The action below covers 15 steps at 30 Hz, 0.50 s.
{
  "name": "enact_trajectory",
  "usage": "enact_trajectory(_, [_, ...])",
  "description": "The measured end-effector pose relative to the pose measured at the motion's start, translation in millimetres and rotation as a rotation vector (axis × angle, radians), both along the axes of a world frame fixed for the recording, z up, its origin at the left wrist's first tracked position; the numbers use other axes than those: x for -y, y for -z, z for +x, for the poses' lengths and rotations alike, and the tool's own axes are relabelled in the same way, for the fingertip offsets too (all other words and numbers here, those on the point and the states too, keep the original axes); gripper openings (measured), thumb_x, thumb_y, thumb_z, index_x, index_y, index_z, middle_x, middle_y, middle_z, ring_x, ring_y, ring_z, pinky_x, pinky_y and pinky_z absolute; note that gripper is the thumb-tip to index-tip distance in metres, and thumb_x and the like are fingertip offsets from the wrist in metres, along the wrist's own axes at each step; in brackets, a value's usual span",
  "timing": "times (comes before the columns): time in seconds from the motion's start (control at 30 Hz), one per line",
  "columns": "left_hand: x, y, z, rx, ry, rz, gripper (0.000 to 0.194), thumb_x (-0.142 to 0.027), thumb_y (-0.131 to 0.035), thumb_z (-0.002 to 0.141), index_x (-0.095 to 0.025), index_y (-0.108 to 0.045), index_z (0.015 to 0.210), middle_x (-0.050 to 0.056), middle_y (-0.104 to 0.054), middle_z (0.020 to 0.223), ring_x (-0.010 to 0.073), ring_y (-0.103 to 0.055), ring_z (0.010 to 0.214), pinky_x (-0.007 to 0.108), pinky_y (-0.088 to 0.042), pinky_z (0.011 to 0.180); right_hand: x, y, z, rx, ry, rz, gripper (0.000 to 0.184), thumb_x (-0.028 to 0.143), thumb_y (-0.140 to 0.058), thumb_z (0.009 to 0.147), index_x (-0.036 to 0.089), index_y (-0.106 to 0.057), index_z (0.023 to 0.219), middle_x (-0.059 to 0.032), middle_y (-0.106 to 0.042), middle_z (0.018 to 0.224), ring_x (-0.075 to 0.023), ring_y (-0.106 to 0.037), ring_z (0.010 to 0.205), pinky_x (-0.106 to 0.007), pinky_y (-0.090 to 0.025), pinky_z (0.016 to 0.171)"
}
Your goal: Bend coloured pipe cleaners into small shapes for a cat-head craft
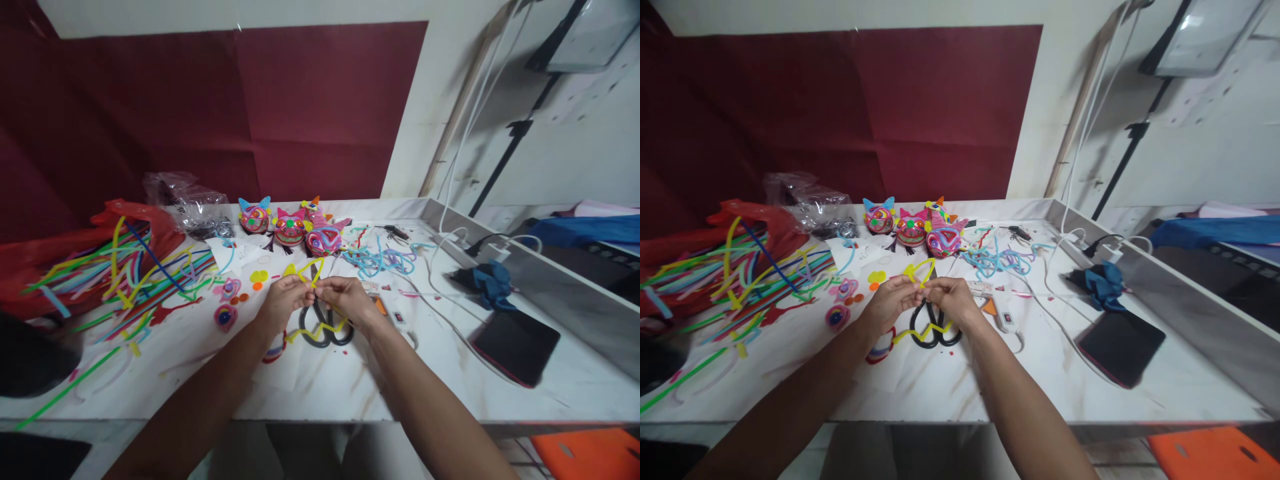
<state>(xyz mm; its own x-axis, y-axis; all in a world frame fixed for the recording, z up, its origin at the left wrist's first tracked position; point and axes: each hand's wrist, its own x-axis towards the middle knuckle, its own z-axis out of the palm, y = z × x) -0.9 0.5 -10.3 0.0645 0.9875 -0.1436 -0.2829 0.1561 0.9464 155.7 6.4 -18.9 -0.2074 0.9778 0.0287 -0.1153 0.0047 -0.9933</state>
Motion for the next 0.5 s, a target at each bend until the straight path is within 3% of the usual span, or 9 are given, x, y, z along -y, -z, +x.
enact_trajectory(0.33, [1.1,-0.2,0.8,-0.019,-0.005,0.011,0.021,-0.016,-0.079,0.066,-0.014,-0.058,0.069,0.003,-0.068,0.064,0.0104,-0.065,0.059,0.024,-0.055,0.065,-2.6,2.9,0.6,0.045,0.052,0.037,0.043,0.044,-0.087,0.047,0.014,-0.076,0.076,0.0014,-0.062,0.056,-0.0087,-0.045,0.051,-0.026,-0.037,0.053])
enact_trajectory(0.5, [0.5,2.2,0.3,-0.013,-0.011,0.035,0.021,-0.018,-0.079,0.066,-0.013,-0.059,0.070,0.004,-0.070,0.067,0.0115,-0.066,0.061,0.026,-0.056,0.068,-5.8,7.9,1.3,0.087,0.047,0.102,0.041,0.048,-0.084,0.053,0.015,-0.077,0.076,0.0003,-0.062,0.057,-0.0092,-0.045,0.050,-0.027,-0.037,0.053])
